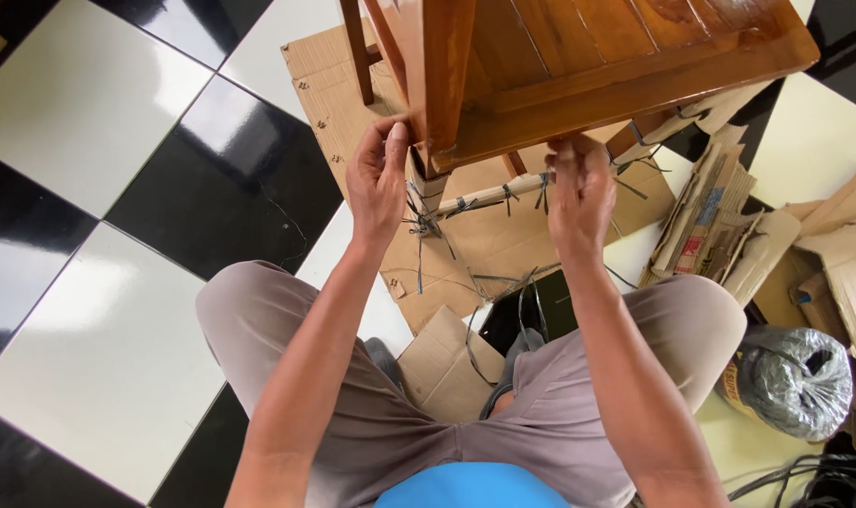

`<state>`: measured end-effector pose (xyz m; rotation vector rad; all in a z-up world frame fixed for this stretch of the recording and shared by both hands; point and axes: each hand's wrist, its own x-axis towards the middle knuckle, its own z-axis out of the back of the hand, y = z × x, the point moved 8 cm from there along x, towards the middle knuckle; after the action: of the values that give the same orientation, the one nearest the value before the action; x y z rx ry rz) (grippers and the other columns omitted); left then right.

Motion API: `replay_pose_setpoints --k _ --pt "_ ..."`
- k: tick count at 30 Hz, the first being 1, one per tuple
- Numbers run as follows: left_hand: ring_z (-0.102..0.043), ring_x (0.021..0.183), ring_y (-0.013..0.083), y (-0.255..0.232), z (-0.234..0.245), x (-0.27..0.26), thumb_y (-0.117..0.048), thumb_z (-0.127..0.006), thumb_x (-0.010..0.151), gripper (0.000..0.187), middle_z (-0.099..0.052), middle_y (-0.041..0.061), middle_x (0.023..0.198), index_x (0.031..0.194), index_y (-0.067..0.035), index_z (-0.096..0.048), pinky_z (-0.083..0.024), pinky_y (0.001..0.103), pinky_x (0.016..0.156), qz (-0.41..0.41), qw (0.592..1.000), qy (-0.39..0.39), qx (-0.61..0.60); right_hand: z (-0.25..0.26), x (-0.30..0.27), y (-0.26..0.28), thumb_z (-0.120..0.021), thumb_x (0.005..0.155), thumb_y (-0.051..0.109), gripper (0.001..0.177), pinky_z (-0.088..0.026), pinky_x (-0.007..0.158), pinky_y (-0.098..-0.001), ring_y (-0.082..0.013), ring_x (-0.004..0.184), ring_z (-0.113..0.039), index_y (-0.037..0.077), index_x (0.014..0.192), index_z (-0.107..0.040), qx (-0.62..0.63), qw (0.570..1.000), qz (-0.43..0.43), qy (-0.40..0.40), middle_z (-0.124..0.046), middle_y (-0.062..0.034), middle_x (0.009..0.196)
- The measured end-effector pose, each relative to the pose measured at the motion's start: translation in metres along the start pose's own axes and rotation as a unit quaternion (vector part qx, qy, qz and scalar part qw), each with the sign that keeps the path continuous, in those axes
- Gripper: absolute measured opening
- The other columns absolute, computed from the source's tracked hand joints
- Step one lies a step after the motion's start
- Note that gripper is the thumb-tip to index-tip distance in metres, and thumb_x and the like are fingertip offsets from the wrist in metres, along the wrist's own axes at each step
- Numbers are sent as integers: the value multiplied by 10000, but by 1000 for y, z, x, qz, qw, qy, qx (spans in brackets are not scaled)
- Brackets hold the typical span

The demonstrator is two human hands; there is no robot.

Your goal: Wrap furniture legs with cardboard and secure them with ties.

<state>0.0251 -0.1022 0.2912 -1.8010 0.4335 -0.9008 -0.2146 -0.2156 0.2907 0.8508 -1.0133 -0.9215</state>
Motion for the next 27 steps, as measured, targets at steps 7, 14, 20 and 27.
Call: replay_pose_setpoints --k 7,14,20,27 --pt "-654 1063 135 10 -11 -27 -154 -586 1087 195 -715 71 1097 1227 -59 -683 -561 347 954 2 999 -28 -17 -12 -42 -144 -545 1041 136 137 -558 774 -389 -198 849 -730 124 1100 -668 -90 991 -84 50 -759 -74 964" --pt "-554 870 148 107 14 -99 -294 -515 1099 208 -556 31 897 1022 -111 -576 -484 352 857 124 955 -263 57 14 -135 -355 -559 946 460 422 -567 915 -559 -395 1088 -686 163 1224 -672 -370 876 -230 205 -701 -155 1136" --pt "-628 790 338 257 -13 -233 -429 -510 1040 376 -616 148 761 861 -102 -558 -486 490 788 378 885 -117 245 31 -197 -331 -626 956 592 865 -487 1043 -659 -533 1355 -463 -63 1478 -408 -356 793 -429 244 -411 -357 1467" --pt "-744 880 275 324 -43 -355 -499 -758 814 531 -639 51 1023 1134 -154 -511 -627 367 766 183 667 340 637 32 -231 -406 -509 987 276 475 -478 910 -545 -469 1082 -602 -10 1366 -532 -312 832 -404 219 -544 -330 1302"
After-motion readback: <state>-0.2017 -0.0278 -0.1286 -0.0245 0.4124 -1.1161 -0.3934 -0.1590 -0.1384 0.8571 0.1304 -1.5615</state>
